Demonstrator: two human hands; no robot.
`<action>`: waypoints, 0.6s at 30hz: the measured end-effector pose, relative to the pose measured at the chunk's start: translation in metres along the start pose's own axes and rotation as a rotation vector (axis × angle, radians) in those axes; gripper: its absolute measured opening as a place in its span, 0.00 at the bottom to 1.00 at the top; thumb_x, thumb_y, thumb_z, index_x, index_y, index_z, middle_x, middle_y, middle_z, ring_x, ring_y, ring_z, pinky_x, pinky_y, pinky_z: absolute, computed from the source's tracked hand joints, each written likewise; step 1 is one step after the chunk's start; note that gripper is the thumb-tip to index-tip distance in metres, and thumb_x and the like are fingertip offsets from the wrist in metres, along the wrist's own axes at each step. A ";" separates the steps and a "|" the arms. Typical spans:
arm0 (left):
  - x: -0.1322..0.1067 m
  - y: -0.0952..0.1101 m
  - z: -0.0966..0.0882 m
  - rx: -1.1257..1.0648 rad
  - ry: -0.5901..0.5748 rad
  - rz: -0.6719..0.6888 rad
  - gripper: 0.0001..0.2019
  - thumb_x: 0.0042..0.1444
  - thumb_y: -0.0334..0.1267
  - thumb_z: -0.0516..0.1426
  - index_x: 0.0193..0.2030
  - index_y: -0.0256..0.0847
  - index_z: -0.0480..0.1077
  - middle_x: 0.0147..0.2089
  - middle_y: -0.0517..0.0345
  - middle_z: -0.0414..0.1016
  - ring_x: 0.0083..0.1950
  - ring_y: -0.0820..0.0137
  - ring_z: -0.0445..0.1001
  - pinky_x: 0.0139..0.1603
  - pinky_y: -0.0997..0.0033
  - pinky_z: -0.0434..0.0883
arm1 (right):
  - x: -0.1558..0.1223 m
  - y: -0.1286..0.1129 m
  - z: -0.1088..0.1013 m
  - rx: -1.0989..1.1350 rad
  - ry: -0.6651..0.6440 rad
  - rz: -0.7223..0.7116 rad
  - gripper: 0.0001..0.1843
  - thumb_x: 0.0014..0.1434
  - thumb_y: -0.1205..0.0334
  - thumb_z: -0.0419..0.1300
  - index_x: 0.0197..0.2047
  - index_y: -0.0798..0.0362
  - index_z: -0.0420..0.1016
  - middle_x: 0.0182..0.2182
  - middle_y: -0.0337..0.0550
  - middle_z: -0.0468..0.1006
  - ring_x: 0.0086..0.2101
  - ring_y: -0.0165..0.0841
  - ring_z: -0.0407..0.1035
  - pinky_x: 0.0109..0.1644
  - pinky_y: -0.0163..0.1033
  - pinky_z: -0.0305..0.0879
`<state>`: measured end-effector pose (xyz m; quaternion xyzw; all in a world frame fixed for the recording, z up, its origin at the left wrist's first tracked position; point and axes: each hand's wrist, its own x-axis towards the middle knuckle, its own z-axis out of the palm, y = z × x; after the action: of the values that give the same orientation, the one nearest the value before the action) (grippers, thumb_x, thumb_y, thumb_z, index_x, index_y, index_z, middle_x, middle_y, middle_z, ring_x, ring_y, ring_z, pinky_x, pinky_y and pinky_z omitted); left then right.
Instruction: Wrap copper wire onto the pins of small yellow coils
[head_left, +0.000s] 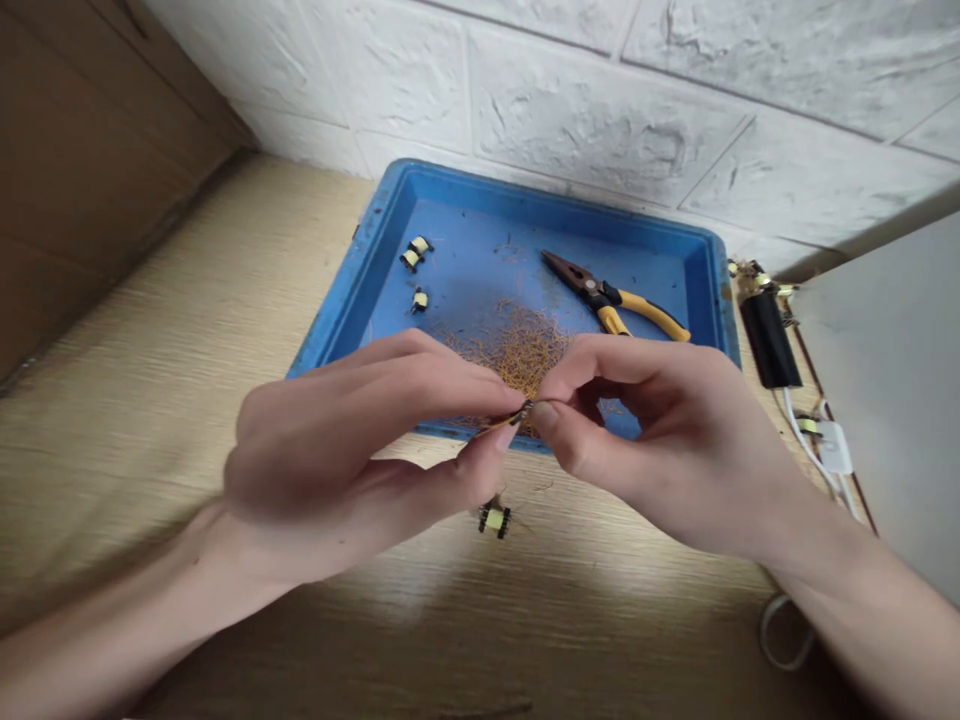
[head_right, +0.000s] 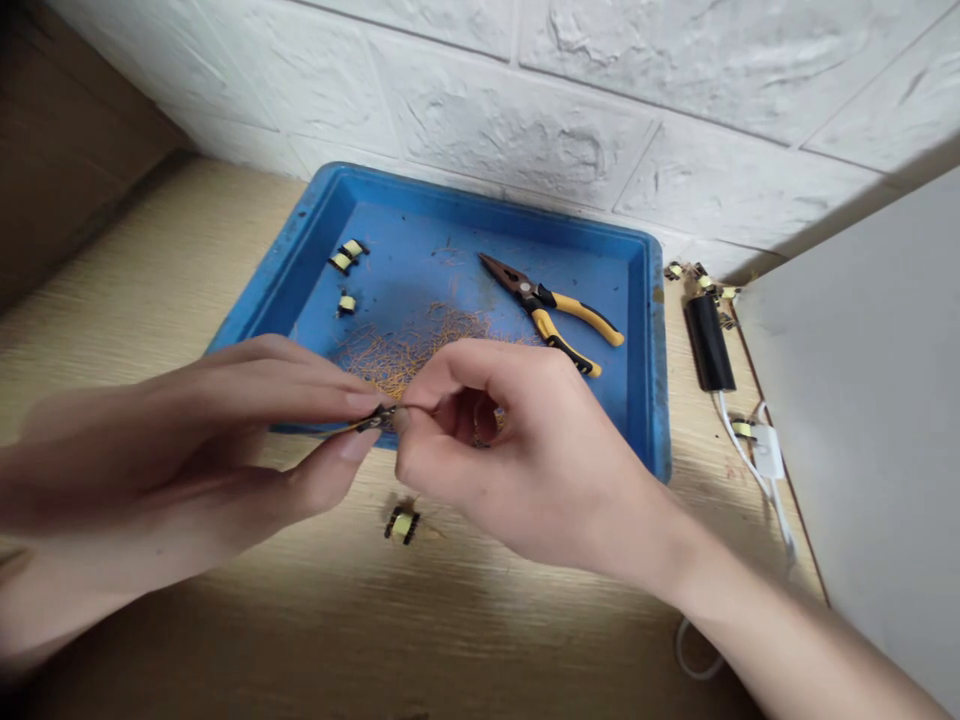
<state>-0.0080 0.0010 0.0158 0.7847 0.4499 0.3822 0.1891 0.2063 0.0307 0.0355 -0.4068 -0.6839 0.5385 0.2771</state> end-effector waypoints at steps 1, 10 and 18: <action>0.000 0.000 0.001 -0.030 0.029 -0.009 0.06 0.60 0.34 0.64 0.42 0.48 0.80 0.38 0.67 0.87 0.35 0.73 0.84 0.39 0.76 0.80 | 0.000 0.000 0.000 -0.015 0.005 -0.012 0.10 0.59 0.75 0.64 0.28 0.53 0.74 0.24 0.33 0.71 0.27 0.25 0.63 0.30 0.33 0.61; -0.007 0.000 0.018 -0.277 0.135 -0.181 0.14 0.55 0.24 0.66 0.41 0.50 0.81 0.36 0.75 0.85 0.33 0.82 0.82 0.36 0.90 0.78 | -0.004 -0.002 -0.003 -0.112 0.005 -0.055 0.10 0.59 0.76 0.63 0.30 0.53 0.74 0.24 0.31 0.71 0.27 0.24 0.63 0.31 0.34 0.62; 0.005 0.005 0.011 -0.465 0.033 -0.421 0.12 0.51 0.26 0.64 0.32 0.51 0.82 0.27 0.74 0.83 0.26 0.81 0.79 0.27 0.94 0.73 | -0.005 0.000 -0.009 -0.128 -0.058 -0.115 0.10 0.60 0.78 0.63 0.32 0.54 0.74 0.28 0.29 0.72 0.29 0.21 0.65 0.34 0.30 0.63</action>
<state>0.0053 0.0034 0.0143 0.6038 0.5060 0.4399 0.4312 0.2159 0.0305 0.0385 -0.3680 -0.7469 0.4884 0.2612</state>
